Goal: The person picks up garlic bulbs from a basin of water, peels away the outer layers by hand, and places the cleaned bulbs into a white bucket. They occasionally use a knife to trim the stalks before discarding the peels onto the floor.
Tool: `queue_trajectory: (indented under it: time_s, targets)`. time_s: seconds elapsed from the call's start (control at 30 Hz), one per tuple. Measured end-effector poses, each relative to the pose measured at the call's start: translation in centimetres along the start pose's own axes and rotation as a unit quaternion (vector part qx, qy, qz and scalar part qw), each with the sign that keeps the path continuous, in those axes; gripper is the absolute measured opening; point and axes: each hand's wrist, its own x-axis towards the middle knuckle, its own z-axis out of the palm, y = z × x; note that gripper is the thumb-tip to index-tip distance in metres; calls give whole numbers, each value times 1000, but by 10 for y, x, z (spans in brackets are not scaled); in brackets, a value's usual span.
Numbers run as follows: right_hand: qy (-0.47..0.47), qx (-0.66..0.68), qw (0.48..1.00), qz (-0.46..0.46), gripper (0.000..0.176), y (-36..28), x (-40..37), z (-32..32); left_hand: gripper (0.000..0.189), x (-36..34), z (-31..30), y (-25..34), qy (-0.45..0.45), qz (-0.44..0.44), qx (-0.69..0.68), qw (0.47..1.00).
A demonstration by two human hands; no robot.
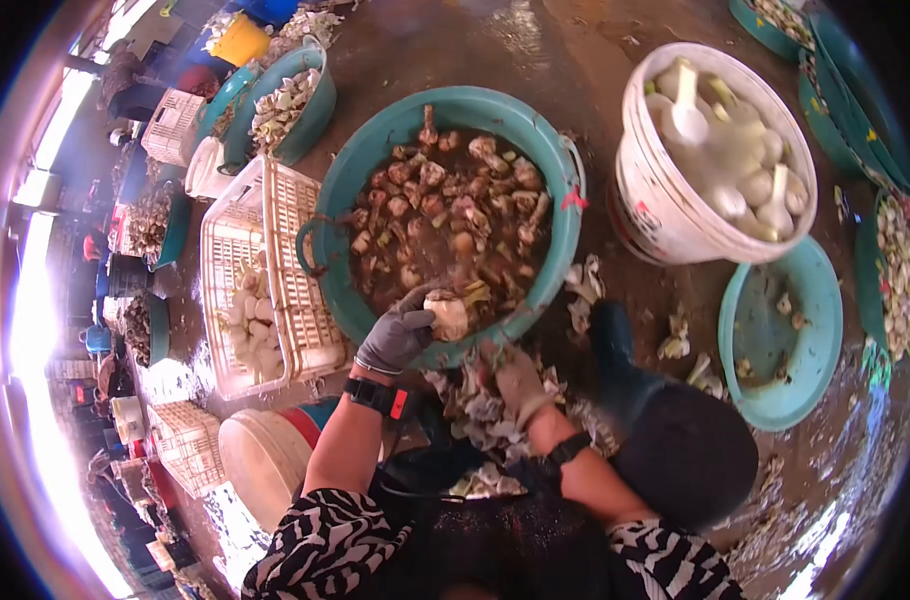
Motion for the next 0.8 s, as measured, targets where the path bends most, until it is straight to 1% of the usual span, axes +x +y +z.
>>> queue_trajectory:
  time_s: [0.03,0.07,0.13,0.17,0.2,0.27,0.3,0.33,0.37,0.4,0.43,0.5,0.53,0.6,0.67,0.7,0.73,0.8]
  targets:
    - [-6,-3,1000,17,37,-14,-6,4,49,-10,8,-8,-19,-17,-7,1000]
    - [16,57,998,38,37,-19,-11,11,51,-20,19,-14,-38,-35,-14,999]
    - [-24,115,993,-18,32,-37,-25,34,53,-34,28,-33,-81,-58,-24,995]
    - [-47,142,988,-47,31,-46,-35,41,55,-41,39,-33,-41,-61,68,995]
    - [-28,93,993,-60,30,-54,-48,40,56,-48,56,-28,-1,-59,160,985]
    - [-9,13,996,-86,27,-45,-42,22,62,-58,66,-33,37,20,330,943]
    - [1,-24,995,-96,26,-41,-40,19,63,-63,73,-42,71,86,459,881]
    - [11,-41,994,-100,17,-37,-39,18,64,-67,80,-52,103,148,576,797]
    - [-3,-32,994,-108,17,-30,-41,13,65,-71,85,-59,134,206,677,693]
    - [-18,-24,993,-118,17,-30,-46,15,65,-74,85,-62,128,228,672,693]
    - [-34,-14,991,-128,17,-30,-50,17,65,-75,80,-66,134,213,627,737]
    - [-61,-73,986,-140,12,-31,-55,14,67,-78,79,-74,141,177,527,819]
    - [-74,-102,981,-146,11,-31,-57,12,61,-81,83,-77,150,182,491,838]
    - [-99,-152,965,-192,13,-27,-49,3,48,-88,95,-79,166,191,416,873]
    - [-106,-195,942,-251,20,-20,-45,-3,34,-92,92,-77,157,116,268,943]
    - [-100,-214,928,-287,23,-20,-51,-1,30,-94,88,-77,152,77,190,967]
    - [-93,-233,913,-322,26,-19,-55,1,32,-86,87,-78,231,28,34,972]
    - [-74,-259,908,-321,29,-15,-59,-1,32,-87,94,-79,228,13,-53,972]
